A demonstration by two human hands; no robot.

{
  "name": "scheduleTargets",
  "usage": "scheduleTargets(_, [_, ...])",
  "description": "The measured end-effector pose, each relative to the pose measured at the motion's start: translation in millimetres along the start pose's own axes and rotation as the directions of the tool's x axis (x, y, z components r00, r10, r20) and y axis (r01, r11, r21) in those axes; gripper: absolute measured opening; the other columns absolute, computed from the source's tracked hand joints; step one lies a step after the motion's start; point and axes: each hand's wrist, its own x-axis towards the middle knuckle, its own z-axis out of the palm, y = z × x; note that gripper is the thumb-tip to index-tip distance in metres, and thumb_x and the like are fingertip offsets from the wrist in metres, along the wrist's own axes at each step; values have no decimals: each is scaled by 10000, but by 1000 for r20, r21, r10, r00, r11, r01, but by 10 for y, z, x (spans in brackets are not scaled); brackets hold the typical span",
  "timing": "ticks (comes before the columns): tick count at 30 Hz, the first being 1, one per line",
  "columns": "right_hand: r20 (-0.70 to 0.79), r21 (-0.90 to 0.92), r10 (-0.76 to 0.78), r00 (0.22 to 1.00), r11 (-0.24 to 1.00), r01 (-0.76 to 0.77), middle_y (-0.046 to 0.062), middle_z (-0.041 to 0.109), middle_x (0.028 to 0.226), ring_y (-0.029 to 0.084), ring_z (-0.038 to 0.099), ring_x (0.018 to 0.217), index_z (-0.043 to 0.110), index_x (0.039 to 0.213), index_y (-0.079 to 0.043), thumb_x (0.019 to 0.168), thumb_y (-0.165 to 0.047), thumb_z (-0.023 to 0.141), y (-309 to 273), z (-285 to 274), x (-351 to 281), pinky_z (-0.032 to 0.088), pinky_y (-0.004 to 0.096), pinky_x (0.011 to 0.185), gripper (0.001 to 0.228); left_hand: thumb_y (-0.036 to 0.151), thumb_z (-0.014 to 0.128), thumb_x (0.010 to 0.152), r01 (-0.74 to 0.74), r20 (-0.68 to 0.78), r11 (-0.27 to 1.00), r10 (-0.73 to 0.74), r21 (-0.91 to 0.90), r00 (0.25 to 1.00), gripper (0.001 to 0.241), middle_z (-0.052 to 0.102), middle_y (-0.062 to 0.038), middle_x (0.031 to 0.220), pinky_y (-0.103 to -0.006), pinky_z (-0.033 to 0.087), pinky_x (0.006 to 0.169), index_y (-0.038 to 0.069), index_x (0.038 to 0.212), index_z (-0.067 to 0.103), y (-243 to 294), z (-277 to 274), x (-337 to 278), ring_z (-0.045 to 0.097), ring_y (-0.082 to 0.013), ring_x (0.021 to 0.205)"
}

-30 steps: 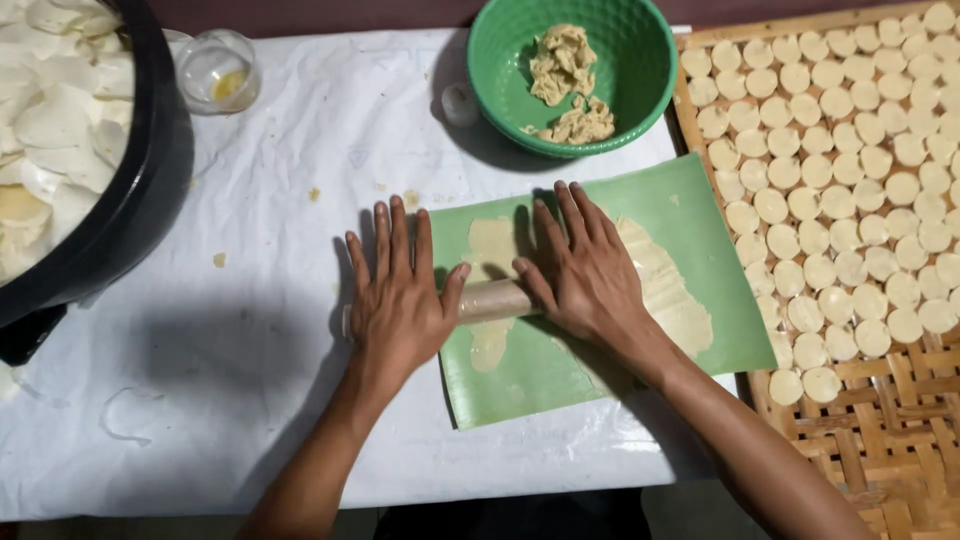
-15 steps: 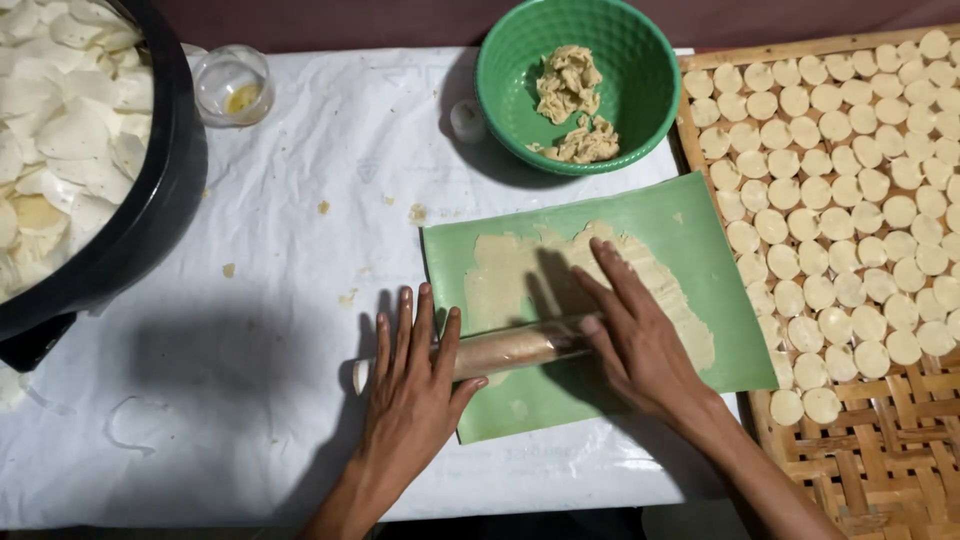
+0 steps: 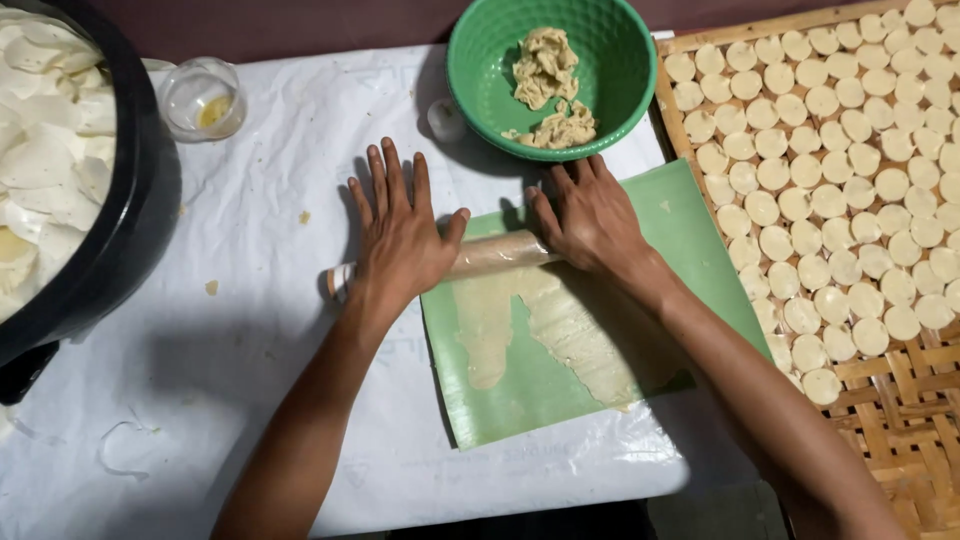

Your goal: Rolling out dough on a mat and cutting it into small circular shapes using a circular cutter.

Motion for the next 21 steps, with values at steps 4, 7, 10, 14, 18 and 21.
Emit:
scheduleTargets(4, [-54, -72, -22, 998, 997, 18, 190, 594, 1229, 392, 531, 1240, 588, 1389, -66, 1058, -554, 437, -418, -363, -343, 467, 479, 958, 609, 486, 495, 1019, -108, -90, 994, 110, 25, 990, 803, 147, -376, 1634, -723, 56, 1174, -69, 1575, 327, 167, 4, -398, 88, -508, 1541])
scheduleTargets(7, [-160, -73, -88, 983, 994, 77, 251, 610, 1396, 391, 518, 1379, 529, 1471, 34, 1028, -570, 475, -609, -422, -754, 388, 476, 1150, 751, 440, 457, 1061, -180, -187, 980, 193, 81, 963, 737, 282, -367, 1607, -698, 96, 1181, -86, 1564, 335, 269, 98, -818, 229, -494, 1522])
scheduleTargets(10, [-140, -81, -89, 986, 994, 78, 275, 504, 1529, 411, 475, 1419, 414, 1546, 58, 1045, -555, 389, -796, -512, -1221, 318, 491, 1207, 793, 424, 400, 1071, -228, -179, 961, 255, 156, 950, 693, 381, -323, 1578, -635, 154, 1210, -100, 1524, 376, 351, 168, -1256, 319, -429, 1512])
scheduleTargets(14, [-80, -88, -103, 991, 992, 96, 212, 432, 1599, 355, 395, 1487, 400, 1563, 2, 1035, -485, 401, -894, -589, -1681, 263, 443, 1240, 718, 365, 494, 1025, -281, -149, 952, 297, 121, 943, 670, 376, -288, 1590, -562, 201, 1225, -79, 1515, 389, 462, 55, -1679, 321, -396, 1513])
scheduleTargets(18, [-50, 213, -116, 992, 969, 124, 157, 528, 1535, 358, 469, 1432, 531, 1475, -56, 1029, -324, 456, -609, -638, -1767, 328, 462, 1211, 526, 306, 599, 979, -338, -165, 936, 350, 97, 922, 580, 538, -240, 1451, -570, 284, 1192, -2, 1462, 502, 308, 69, -1651, 465, -390, 1410])
scheduleTargets(21, [-125, 275, 67, 990, 961, -30, 220, 424, 1586, 392, 522, 1367, 588, 1359, 29, 1029, -226, 497, -535, -923, -1405, 513, 522, 1082, 426, 189, 722, 865, -300, -101, 952, 294, -52, 950, 573, 629, -123, 1146, -524, 397, 1103, 11, 1379, 543, 336, -137, -1484, 616, -284, 1058])
